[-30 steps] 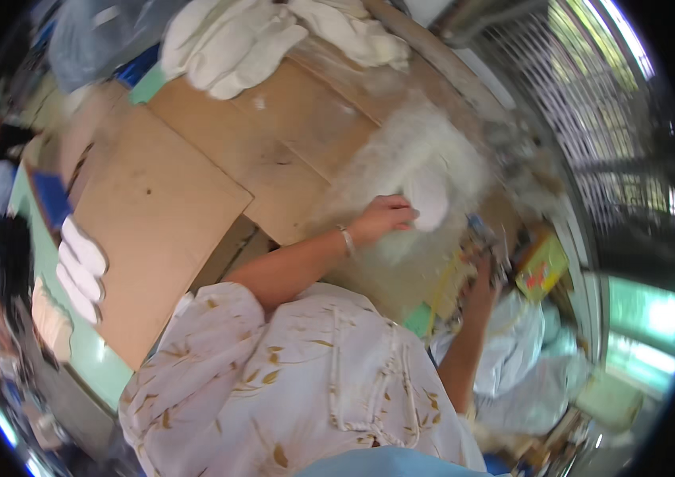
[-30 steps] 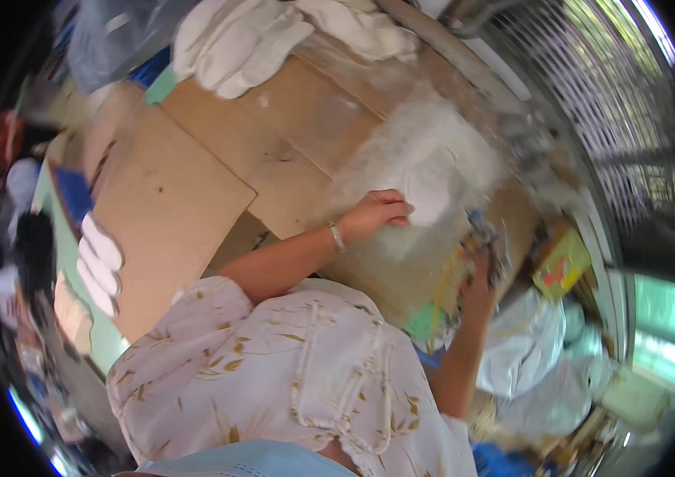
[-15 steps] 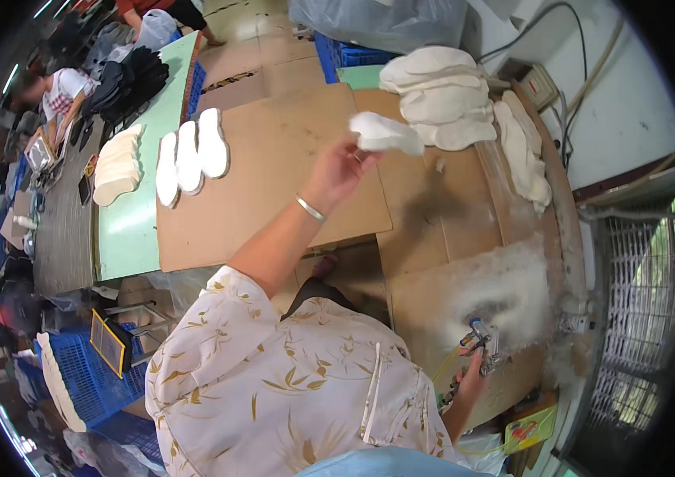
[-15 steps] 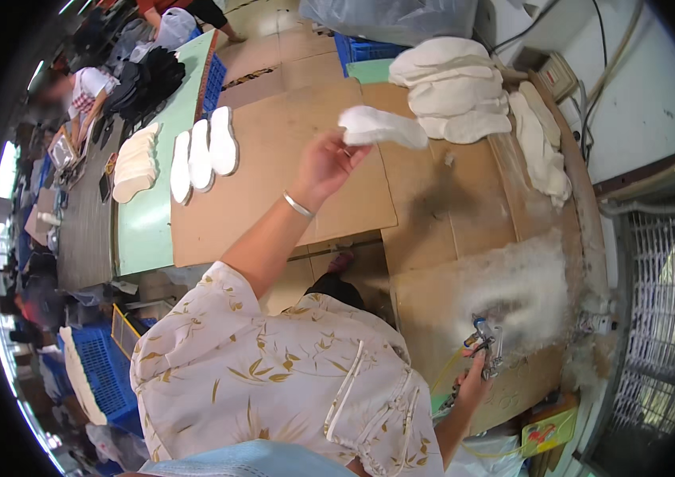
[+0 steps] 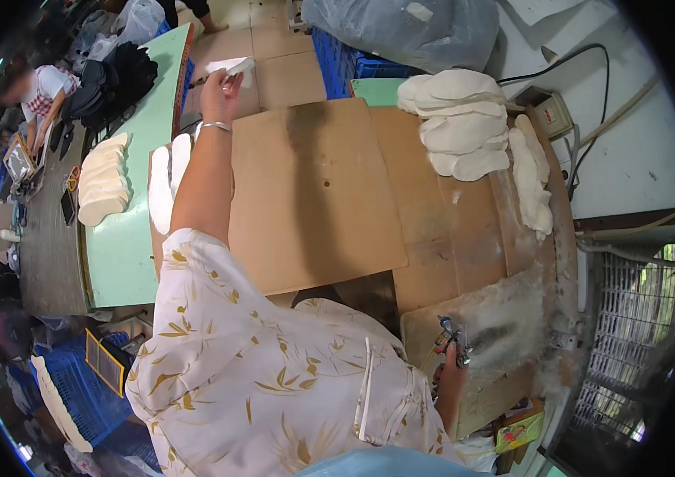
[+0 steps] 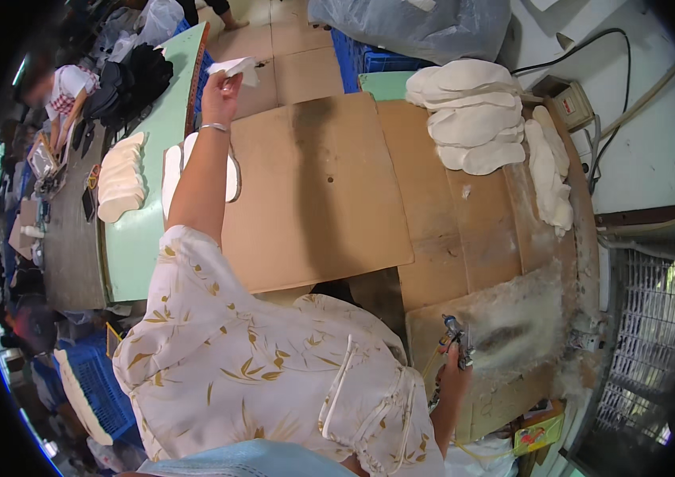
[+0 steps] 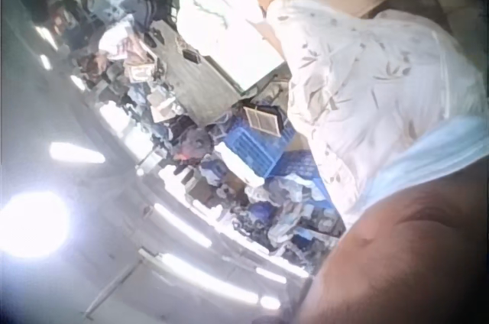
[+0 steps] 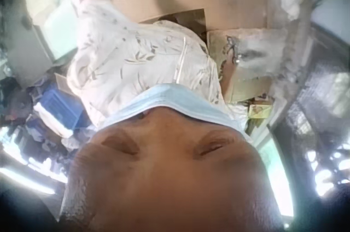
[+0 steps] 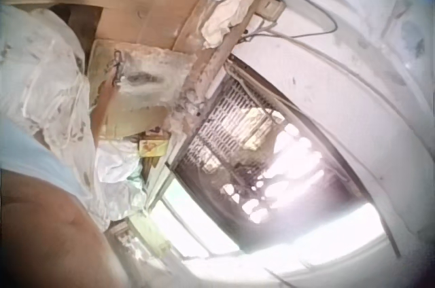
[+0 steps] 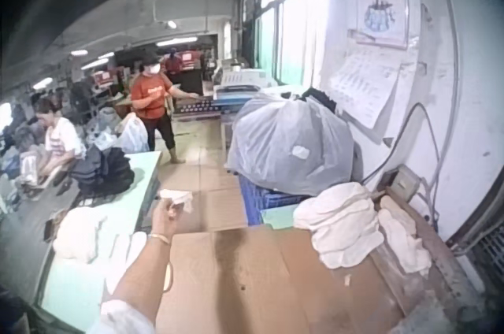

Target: Applying adhesive using a spray gun to shoe insole components in a manufacturing setting.

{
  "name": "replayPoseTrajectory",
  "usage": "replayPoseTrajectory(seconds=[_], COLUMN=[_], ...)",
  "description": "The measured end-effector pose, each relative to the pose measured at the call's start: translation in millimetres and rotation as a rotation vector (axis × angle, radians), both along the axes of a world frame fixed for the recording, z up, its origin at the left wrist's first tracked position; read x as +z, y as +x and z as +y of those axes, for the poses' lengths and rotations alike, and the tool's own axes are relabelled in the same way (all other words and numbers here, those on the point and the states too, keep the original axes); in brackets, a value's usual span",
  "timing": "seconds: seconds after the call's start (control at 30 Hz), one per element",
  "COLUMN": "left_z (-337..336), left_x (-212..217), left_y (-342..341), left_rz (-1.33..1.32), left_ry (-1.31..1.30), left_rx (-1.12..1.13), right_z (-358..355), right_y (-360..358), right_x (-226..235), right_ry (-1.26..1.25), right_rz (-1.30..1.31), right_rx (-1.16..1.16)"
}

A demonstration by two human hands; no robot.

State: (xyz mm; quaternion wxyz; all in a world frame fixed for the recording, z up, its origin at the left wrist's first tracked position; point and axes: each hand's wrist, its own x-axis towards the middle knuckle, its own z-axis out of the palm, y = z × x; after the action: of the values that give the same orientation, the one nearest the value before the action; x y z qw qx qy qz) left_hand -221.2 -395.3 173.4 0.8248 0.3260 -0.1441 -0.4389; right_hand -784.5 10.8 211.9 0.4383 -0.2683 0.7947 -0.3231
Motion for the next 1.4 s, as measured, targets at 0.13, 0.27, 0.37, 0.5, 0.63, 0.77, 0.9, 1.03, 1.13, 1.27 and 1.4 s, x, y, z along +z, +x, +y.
replayPoseTrajectory(seconds=[0.13, 0.27, 0.37, 0.5, 0.63, 0.77, 0.9, 1.03, 1.13, 1.27, 1.4], left_z=[47.9, 115.1, 151.3, 171.6, 186.9, 197.6, 204.7, 216.8, 222.9, 212.2, 158.3], left_x=[-63.2, -133.5, -166.8, -170.8, -179.7, -185.7, -178.4, -162.4, -158.9, -156.3, -115.5], left_y=[12.8, -13.9, -36.6, -73.0, -85.8, -83.0, -85.0, -90.0, -84.1, -65.0, -42.1], left_rz=[-0.016, 0.081, 0.111, 0.145, 0.167, 0.138, 0.113, 0.055, -0.113, -0.971, -1.817], left_ry=[0.047, 0.227, 0.392, 0.454, 0.493, 0.545, 0.521, 0.752, 0.926, 0.901, 0.863], left_rx=[0.057, 0.055, 0.055, 0.034, 0.04, 0.103, 0.076, 0.0, 0.131, 0.266, 0.275], right_z=[-8.1, -12.4, -11.1, -1.3, 9.8, 28.6, 43.2, 56.0, 64.1, 68.4, 51.6], right_y=[10.4, 9.1, 7.4, -1.1, -6.4, -19.5, -28.5, -40.9, -51.4, -59.1, -45.0], right_x=[-2.0, 1.9, 2.4, -0.2, -3.2, -11.1, -10.5, -10.0, -18.5, -20.5, -12.1], right_ry=[-0.021, 0.004, -0.006, 0.053, 0.026, 0.022, 0.022, 0.016, -0.003, 0.015, 0.026], right_rz=[-0.018, -0.012, -0.002, -0.005, -0.012, -0.035, -0.037, -0.044, -0.074, -0.101, -0.088], right_rx=[-0.008, -0.01, -0.003, -0.004, 0.013, 0.019, 0.001, -0.002, -0.017, -0.041, 0.012])
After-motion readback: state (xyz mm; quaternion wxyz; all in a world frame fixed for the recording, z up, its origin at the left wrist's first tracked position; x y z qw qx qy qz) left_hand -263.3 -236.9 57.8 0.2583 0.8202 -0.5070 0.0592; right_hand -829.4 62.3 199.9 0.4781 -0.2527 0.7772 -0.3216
